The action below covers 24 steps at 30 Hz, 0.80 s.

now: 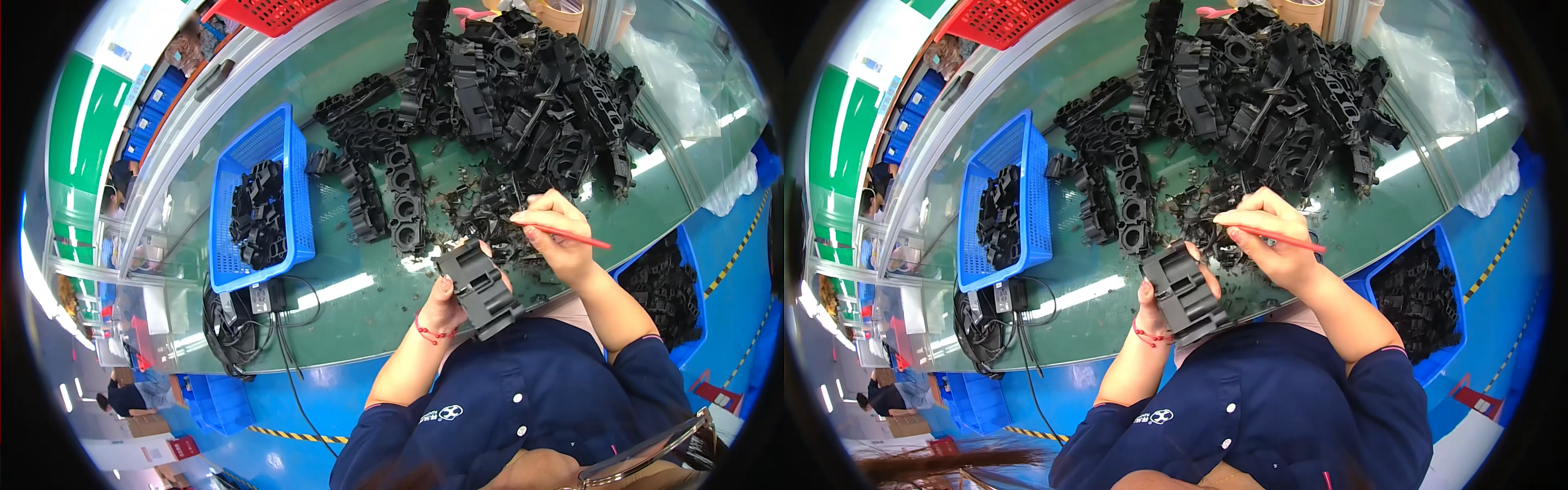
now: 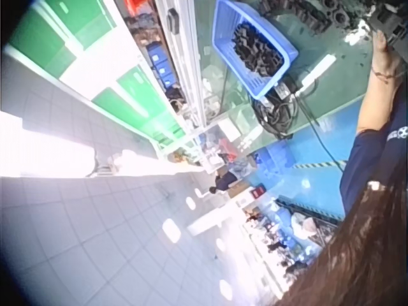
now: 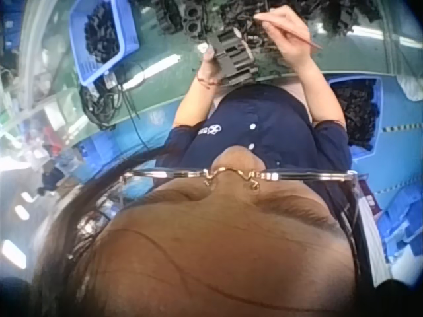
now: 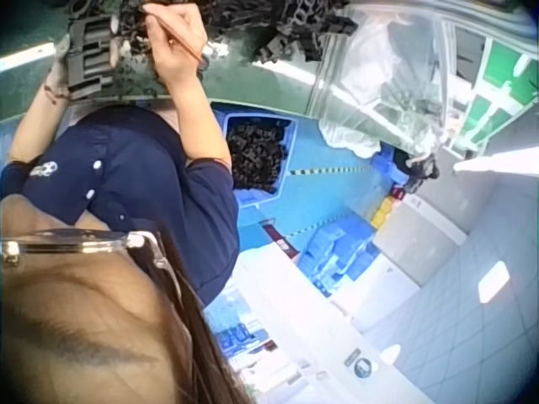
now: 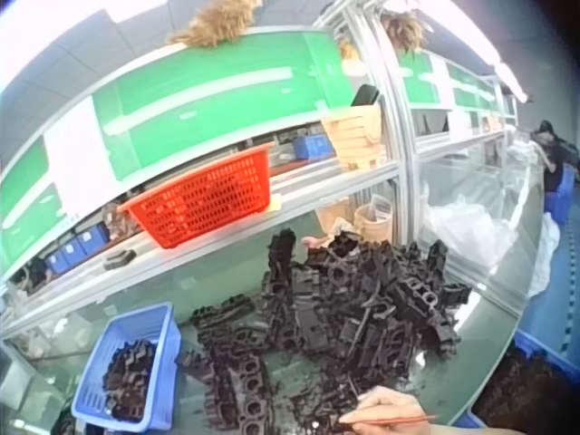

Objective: Manually deburring black plastic molded parts using pliers and a deburring tool at a factory workbench.

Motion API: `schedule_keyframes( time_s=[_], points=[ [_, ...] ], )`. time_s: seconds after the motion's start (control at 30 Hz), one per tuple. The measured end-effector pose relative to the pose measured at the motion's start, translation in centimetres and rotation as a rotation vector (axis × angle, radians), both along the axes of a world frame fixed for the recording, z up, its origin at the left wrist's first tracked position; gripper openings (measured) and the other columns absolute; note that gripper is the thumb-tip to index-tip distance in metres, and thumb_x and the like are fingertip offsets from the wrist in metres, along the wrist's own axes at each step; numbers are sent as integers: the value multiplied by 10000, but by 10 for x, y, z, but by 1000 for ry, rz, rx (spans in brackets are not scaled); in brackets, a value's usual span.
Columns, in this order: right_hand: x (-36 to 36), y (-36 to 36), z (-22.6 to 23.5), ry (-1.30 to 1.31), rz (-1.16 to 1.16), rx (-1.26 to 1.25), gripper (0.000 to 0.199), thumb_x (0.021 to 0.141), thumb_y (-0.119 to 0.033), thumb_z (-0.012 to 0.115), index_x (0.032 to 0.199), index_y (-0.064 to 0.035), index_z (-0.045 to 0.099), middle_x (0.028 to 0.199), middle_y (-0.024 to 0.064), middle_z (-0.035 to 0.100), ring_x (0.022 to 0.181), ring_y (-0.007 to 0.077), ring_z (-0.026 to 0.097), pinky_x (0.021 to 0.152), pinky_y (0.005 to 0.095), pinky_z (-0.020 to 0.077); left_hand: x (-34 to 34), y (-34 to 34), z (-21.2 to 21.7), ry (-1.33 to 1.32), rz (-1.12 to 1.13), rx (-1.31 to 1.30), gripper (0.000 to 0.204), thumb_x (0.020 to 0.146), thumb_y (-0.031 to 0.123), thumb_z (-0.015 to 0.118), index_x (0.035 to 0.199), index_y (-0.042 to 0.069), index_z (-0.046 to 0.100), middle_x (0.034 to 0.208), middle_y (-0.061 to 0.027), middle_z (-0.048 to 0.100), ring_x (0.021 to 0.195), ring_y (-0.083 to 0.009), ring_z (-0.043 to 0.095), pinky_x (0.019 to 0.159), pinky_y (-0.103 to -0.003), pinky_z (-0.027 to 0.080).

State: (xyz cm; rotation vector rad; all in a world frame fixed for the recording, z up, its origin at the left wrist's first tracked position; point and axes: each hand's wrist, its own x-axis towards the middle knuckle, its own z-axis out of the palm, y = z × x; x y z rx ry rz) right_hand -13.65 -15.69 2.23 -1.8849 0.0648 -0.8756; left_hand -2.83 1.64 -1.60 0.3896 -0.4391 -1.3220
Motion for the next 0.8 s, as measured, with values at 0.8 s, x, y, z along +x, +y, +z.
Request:
schedule_keyframes(
  time_s=[0.8],
  points=[
    [-3, 12, 6, 36, 218, -145, 67, 799, -89, 665, 852, -52, 679, 884, 73, 693, 966, 251, 636, 1076, 529, 196, -7, 0, -12, -567, 537, 206, 624, 732, 310, 754, 1182, 55, 404, 1060, -38, 482, 965, -117, 484, 839, -269, 412]
  ],
)
